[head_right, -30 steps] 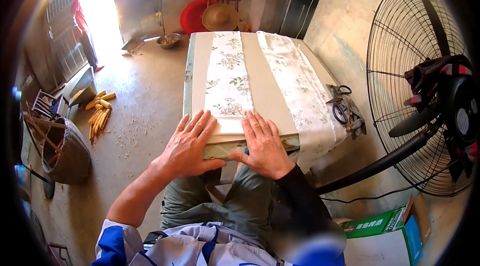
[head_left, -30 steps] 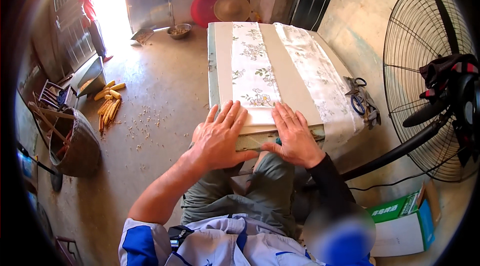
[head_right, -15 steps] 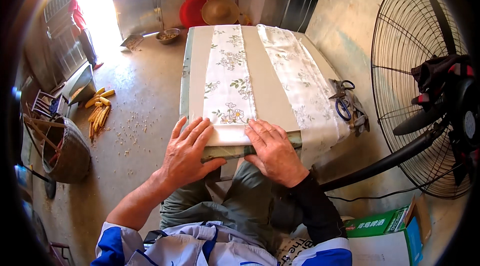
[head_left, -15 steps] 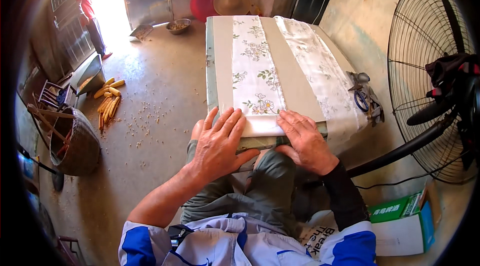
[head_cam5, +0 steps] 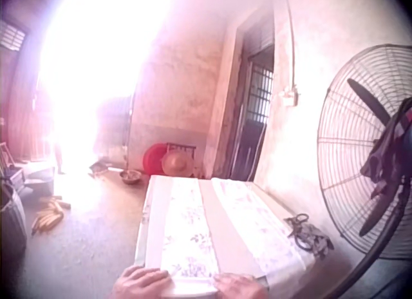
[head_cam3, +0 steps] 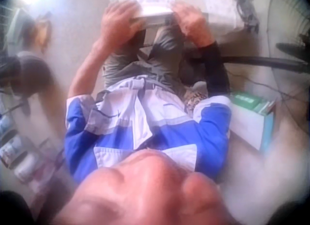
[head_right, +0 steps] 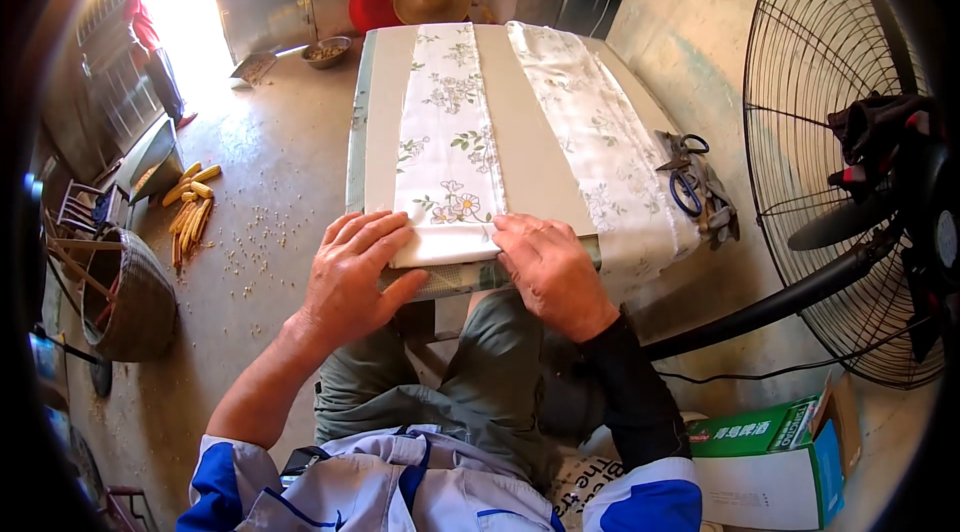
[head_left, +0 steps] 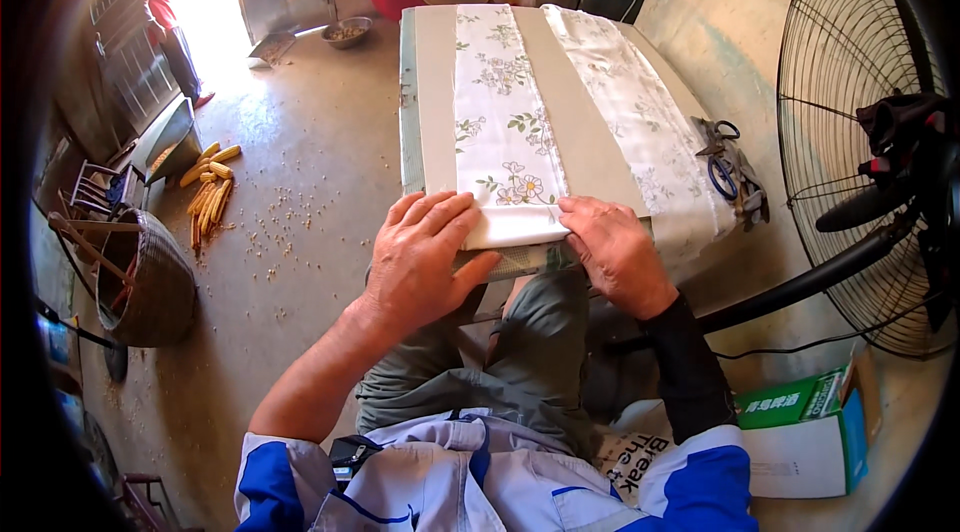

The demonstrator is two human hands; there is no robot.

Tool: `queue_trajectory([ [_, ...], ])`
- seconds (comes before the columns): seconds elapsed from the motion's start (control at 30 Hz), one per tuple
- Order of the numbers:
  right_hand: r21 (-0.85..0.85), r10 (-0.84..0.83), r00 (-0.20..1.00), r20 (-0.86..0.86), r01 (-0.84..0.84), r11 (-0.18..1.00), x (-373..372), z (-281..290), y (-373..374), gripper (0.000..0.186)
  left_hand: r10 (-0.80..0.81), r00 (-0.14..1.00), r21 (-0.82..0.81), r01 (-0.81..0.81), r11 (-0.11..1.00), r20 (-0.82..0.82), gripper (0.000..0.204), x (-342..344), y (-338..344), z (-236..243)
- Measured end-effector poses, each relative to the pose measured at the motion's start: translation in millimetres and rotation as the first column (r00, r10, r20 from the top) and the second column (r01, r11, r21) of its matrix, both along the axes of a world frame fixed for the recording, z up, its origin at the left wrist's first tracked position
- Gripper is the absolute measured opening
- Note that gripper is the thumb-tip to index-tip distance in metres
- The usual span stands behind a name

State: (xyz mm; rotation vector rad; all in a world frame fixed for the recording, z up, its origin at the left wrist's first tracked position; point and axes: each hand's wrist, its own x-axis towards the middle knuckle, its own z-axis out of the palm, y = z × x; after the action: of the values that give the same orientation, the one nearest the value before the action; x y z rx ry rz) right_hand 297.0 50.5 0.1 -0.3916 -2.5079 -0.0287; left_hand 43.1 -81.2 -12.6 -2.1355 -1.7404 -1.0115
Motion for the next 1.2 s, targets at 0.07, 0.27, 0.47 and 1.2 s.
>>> queue_trajectory([
  [0.07, -0.042, 0.005, 0.999, -0.05, -0.008, 0.999, -2, 2, 0, 0.027, -0.016, 1.0, -0.015, 0.016, 1.0, 0.013, 0.044, -1, 0, 7],
  [0.27, -0.188, -0.032, 0.996, -0.087, 0.015, 0.982, -5, 8, -1, 0.03, -0.027, 0.999, 0.007, 0.027, 1.0, 0.019, 0.031, -6, 8, 4],
  [0.47, -0.079, 0.002, 0.994, -0.11, -0.011, 0.997, -10, 4, -4, 0.054, -0.045, 0.994, 0.025, 0.043, 0.999, 0.096, 0.021, -8, 13, 2],
  [1.2, -0.444, -0.284, 0.915, -0.286, 0.136, 0.885, -29, -6, 8, 0.041, -0.005, 0.971, 0.085, -0.016, 0.996, 0.241, 0.028, -14, 27, 2],
])
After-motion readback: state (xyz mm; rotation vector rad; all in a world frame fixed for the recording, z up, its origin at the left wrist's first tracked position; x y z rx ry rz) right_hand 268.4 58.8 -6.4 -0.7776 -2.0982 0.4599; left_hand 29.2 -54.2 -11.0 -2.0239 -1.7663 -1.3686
